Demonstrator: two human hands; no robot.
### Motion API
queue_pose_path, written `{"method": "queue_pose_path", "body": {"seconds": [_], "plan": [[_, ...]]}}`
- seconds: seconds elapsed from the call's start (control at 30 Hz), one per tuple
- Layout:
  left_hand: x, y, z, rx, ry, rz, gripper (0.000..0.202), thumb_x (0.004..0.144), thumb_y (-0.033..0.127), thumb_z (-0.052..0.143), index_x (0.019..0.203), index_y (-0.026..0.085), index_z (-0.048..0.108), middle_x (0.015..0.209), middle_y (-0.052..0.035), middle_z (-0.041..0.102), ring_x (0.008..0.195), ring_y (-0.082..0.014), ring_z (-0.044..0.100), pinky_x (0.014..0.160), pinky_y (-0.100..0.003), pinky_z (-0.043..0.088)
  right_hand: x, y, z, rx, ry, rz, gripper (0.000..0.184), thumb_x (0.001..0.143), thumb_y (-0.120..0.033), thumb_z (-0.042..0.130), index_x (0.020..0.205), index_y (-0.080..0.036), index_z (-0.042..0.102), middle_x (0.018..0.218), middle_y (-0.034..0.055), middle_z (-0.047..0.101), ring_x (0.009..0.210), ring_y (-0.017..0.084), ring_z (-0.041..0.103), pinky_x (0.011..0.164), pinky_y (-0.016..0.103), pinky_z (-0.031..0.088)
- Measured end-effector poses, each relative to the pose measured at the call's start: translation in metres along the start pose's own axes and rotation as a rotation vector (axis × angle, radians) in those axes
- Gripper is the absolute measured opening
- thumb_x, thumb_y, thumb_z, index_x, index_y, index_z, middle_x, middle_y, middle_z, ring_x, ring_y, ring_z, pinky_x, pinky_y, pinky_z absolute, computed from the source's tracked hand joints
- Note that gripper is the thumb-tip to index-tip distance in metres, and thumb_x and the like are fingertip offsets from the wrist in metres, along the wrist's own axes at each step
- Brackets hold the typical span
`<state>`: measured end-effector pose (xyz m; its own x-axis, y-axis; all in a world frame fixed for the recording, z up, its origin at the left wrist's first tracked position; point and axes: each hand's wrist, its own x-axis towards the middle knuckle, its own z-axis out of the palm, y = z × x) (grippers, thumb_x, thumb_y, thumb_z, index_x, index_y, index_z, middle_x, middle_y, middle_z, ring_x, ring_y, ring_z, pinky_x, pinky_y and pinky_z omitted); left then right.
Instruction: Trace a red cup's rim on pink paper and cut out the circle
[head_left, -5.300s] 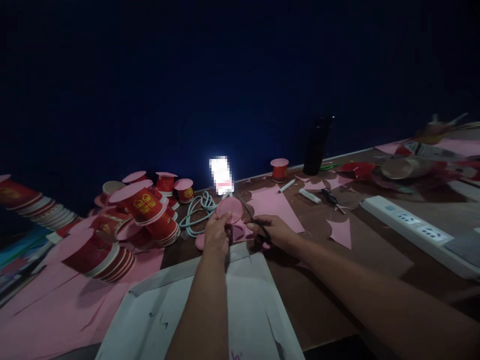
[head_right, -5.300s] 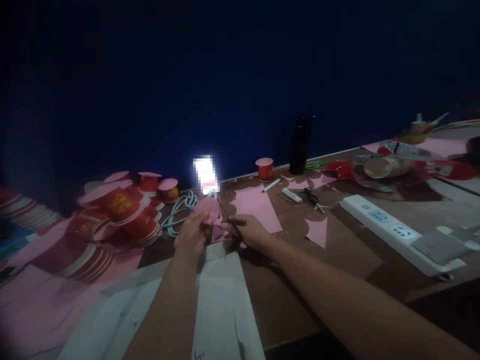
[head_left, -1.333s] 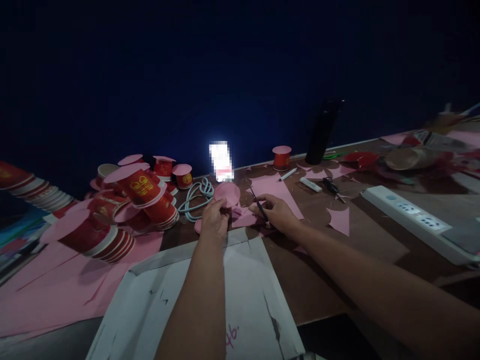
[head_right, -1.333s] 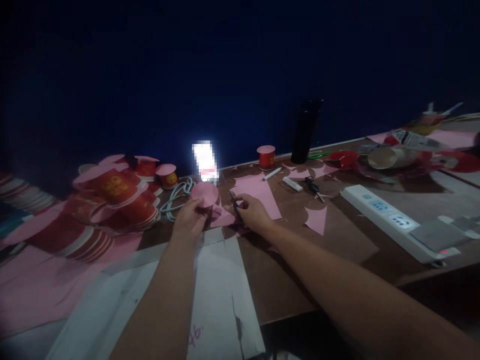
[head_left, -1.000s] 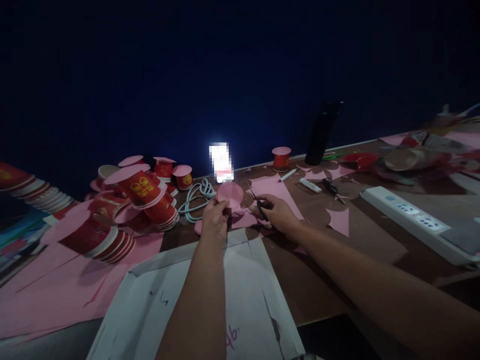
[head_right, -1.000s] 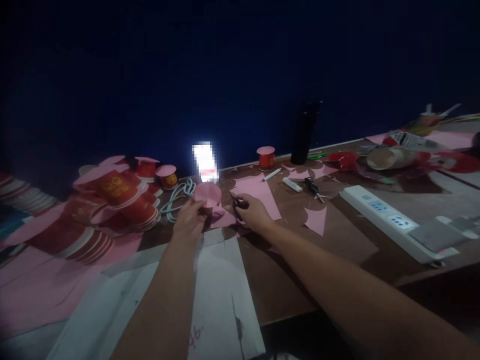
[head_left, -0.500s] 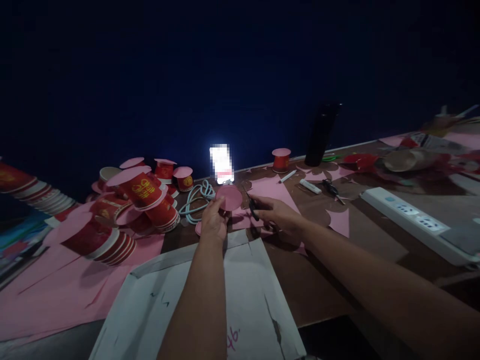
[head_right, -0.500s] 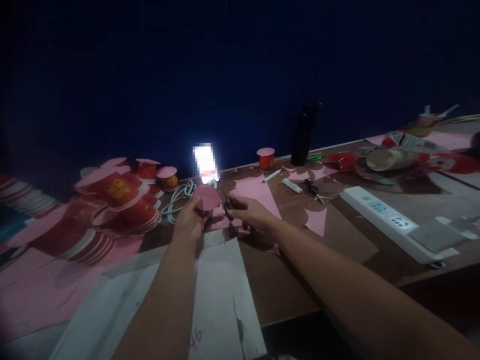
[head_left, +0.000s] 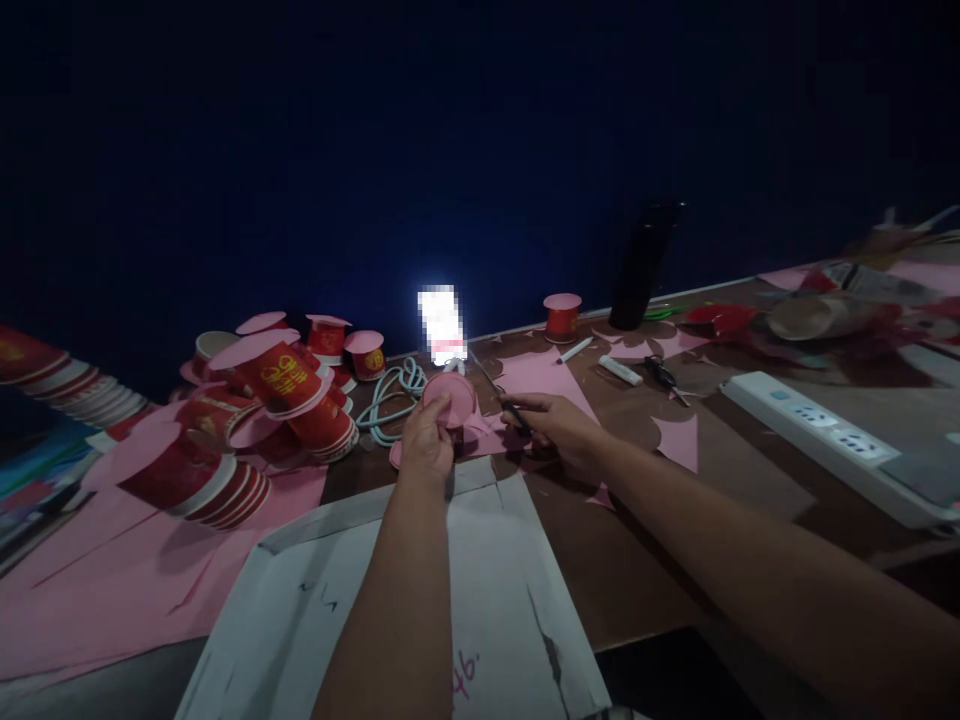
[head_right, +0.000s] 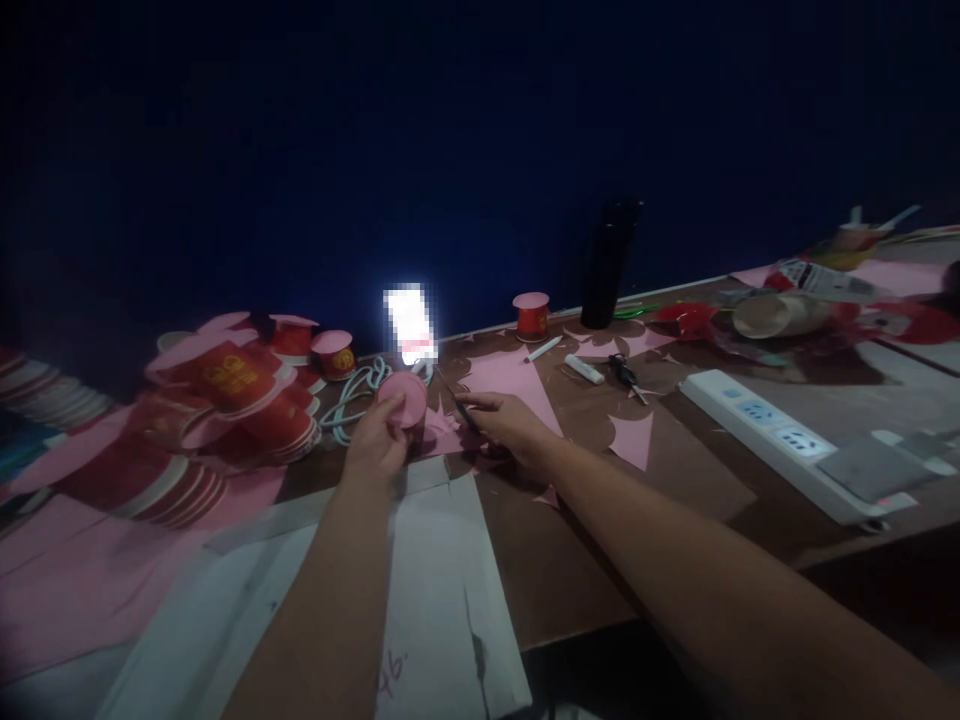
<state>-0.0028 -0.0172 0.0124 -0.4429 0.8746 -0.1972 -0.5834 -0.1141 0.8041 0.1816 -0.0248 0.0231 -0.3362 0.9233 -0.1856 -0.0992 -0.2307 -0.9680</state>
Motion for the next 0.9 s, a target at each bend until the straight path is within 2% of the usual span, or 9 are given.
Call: {"method": "queue_pose_path", "body": {"seconds": [0.17, 0.3, 0.53, 0.7, 0.9], "plan": [[-0.004, 0.002, 0.005, -0.080, -0.046, -0.071, 0.028, 0.054, 0.011, 0.075, 0.079, 0.016, 0.062, 0.072, 0.0005, 0.066, 0.064, -0.0117, 0.062, 0.059, -0.022, 0.049, -0.005, -0.004, 0.005, 0.011, -0.061, 0.026, 0.040, 0.070, -0.030, 0.077, 0.109, -0.022, 0.069, 0.071, -0.0007, 0.063, 0.042, 0.002, 0.036, 0.035, 0.013, 0.024], [-0.010, 0.006, 0.010, -0.059, -0.044, -0.098, 0.029, 0.055, 0.011, 0.075, 0.080, 0.014, 0.062, 0.073, -0.0016, 0.067, 0.063, -0.0130, 0.063, 0.053, -0.022, 0.048, -0.005, -0.003, 0.005, 0.009, -0.076, 0.034, 0.039, 0.069, -0.032, 0.077, 0.106, -0.021, 0.069, 0.068, -0.0010, 0.061, 0.046, 0.003, 0.042, 0.037, 0.013, 0.027], [-0.009, 0.003, 0.007, -0.036, -0.074, -0.078, 0.028, 0.053, 0.013, 0.077, 0.076, 0.015, 0.062, 0.066, -0.0004, 0.065, 0.055, -0.0124, 0.060, 0.052, -0.023, 0.048, -0.005, -0.002, 0.004, -0.021, -0.087, 0.036, 0.039, 0.070, -0.033, 0.076, 0.107, -0.021, 0.070, 0.065, -0.0014, 0.061, 0.043, 0.002, 0.038, 0.037, 0.013, 0.027], [-0.011, 0.002, 0.007, 0.002, -0.101, -0.038, 0.032, 0.052, 0.016, 0.079, 0.079, 0.015, 0.062, 0.068, -0.0001, 0.065, 0.058, -0.0121, 0.060, 0.053, -0.022, 0.046, -0.005, -0.002, 0.004, -0.013, -0.072, 0.022, 0.041, 0.069, -0.034, 0.078, 0.108, -0.021, 0.071, 0.066, -0.0007, 0.061, 0.046, 0.003, 0.042, 0.036, 0.013, 0.026], [-0.020, 0.007, 0.011, 0.045, -0.100, -0.047, 0.030, 0.052, 0.017, 0.079, 0.076, 0.016, 0.059, 0.061, 0.0023, 0.061, 0.052, -0.0109, 0.056, 0.050, -0.022, 0.043, -0.005, 0.000, 0.004, 0.010, -0.072, 0.024, 0.043, 0.069, -0.034, 0.078, 0.110, -0.022, 0.070, 0.074, 0.0017, 0.064, 0.049, 0.005, 0.048, 0.036, 0.014, 0.030]]}}
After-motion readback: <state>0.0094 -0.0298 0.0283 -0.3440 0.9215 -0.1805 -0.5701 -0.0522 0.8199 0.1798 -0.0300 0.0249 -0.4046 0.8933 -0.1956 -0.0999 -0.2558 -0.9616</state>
